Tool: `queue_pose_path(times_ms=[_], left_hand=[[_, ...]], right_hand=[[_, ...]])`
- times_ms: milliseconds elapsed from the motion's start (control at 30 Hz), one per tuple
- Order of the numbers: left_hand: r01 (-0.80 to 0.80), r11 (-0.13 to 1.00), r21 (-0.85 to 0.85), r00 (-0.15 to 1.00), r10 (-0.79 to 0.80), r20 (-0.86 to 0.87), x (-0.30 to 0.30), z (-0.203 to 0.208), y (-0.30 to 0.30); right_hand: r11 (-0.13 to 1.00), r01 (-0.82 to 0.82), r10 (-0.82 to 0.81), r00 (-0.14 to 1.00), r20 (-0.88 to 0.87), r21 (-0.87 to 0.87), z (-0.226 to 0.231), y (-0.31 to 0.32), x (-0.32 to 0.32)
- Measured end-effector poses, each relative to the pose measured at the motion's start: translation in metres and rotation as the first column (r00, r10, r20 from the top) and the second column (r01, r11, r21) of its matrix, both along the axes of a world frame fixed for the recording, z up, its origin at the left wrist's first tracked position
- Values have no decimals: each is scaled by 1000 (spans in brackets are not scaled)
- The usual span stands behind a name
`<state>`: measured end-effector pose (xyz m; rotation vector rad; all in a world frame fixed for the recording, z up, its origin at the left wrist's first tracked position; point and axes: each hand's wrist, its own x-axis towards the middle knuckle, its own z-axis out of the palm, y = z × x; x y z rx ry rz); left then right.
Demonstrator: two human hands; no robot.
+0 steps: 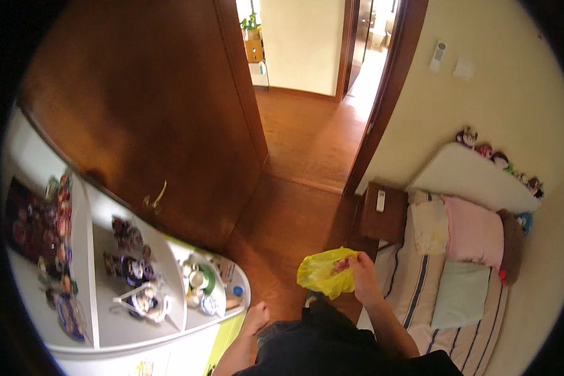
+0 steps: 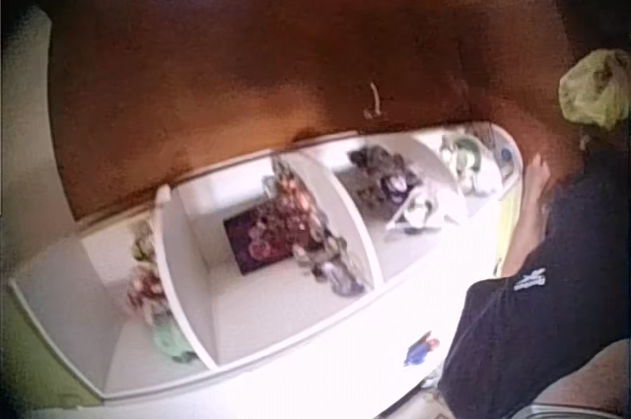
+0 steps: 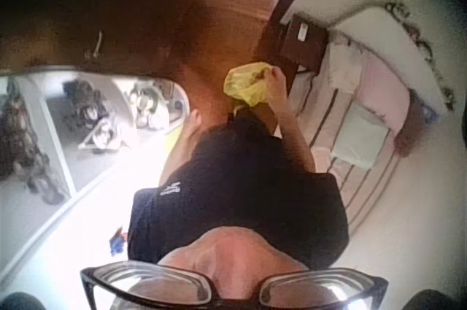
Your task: The person folds a light green blanket on a bed and places it at the foot of the bed. They then pick up a yellow plastic bag from a desk, walk to the kitchen, and dispose of its contents in a trash bin before returning to the bedroom.
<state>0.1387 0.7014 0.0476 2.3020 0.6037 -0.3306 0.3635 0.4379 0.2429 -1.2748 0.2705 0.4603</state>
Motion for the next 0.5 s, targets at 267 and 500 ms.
queue_pose_path(times_ms=[267,500], left_hand=[[-118,978,170,808,194,-556,13,-38,83],[-244,966,84,774,246,-584,208,-97,150]], right_hand=[[1000,-20,21,995,95,-12,-6,40,197],[998,-49,41,981,190,38,-13,123,412]])
